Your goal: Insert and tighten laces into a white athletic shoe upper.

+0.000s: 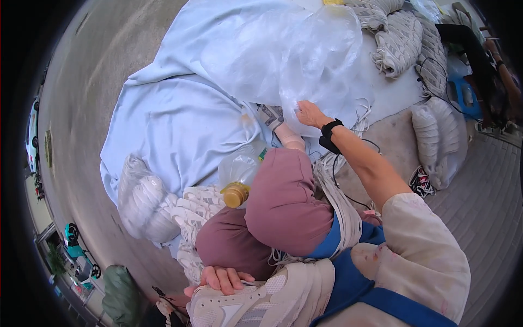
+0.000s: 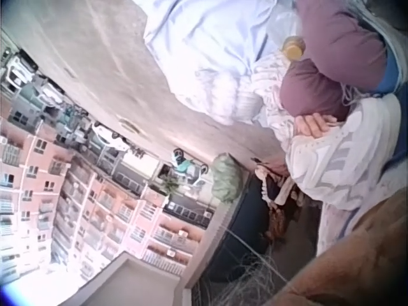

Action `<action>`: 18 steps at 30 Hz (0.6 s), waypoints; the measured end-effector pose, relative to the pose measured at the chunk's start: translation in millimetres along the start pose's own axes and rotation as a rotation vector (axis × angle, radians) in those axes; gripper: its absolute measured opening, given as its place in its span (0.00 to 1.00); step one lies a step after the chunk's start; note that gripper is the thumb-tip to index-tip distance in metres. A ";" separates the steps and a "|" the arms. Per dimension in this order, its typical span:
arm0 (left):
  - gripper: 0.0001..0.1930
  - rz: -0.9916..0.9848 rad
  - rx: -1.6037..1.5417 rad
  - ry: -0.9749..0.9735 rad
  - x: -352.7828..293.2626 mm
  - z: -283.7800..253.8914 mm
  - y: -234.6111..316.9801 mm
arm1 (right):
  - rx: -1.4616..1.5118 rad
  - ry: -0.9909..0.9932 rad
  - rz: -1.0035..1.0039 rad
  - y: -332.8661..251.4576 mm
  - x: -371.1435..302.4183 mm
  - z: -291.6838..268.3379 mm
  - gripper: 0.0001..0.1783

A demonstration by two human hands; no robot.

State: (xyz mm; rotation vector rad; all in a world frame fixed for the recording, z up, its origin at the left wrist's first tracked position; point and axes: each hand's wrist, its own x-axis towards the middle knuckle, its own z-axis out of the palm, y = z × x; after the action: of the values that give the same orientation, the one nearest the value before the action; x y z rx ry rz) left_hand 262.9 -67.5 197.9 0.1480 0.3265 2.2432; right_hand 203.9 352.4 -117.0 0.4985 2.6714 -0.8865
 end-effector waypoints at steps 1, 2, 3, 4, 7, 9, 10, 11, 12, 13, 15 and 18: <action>0.33 0.001 0.004 0.029 -3.2 0.9 2.9 | 0.119 -0.067 0.087 -11.2 5.6 1.5 0.21; 0.33 0.016 0.020 0.058 -8.9 0.9 6.7 | 0.351 -0.208 0.139 -31.4 12.2 -6.1 0.29; 0.34 0.015 0.002 0.041 -9.6 -0.5 7.5 | 0.351 -0.222 0.141 -33.0 13.9 -2.3 0.29; 0.35 0.013 -0.014 0.023 -10.3 -2.1 8.6 | 0.325 -0.092 0.054 -35.4 15.8 2.4 0.29; 0.29 -0.018 -0.009 -0.097 -7.3 -12.8 14.6 | 0.306 -0.045 0.025 -37.6 32.9 15.8 0.28; 0.33 0.004 -0.036 -0.128 -4.5 -18.6 13.1 | 0.308 -0.124 0.086 -26.2 47.8 15.0 0.27; 0.37 0.024 -0.055 -0.168 -2.7 -19.3 13.8 | 0.480 -0.161 0.152 -14.0 55.2 10.9 0.24; 0.37 0.024 -0.063 -0.167 -2.3 -21.6 13.5 | 0.644 -0.195 0.220 -0.5 60.8 5.6 0.21; 0.33 0.002 -0.051 -0.164 -3.5 -21.9 15.5 | 0.645 -0.200 0.224 4.0 66.6 -1.5 0.21; 0.29 -0.020 -0.041 -0.162 -4.6 -21.8 17.2 | 0.250 -0.121 0.211 9.6 72.9 -11.5 0.18; 0.29 -0.024 -0.033 -0.160 -6.6 -22.4 21.4 | -0.144 -0.037 0.190 14.1 78.0 -23.1 0.15; 0.28 -0.018 -0.034 -0.116 -8.1 -15.4 22.7 | -0.357 0.181 -0.037 19.4 75.4 -26.2 0.12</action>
State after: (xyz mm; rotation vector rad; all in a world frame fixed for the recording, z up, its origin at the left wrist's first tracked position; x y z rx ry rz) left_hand 247.9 -90.4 189.6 0.2555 0.2265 2.2103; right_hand 139.8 400.8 -134.6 0.4624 2.9221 -0.3713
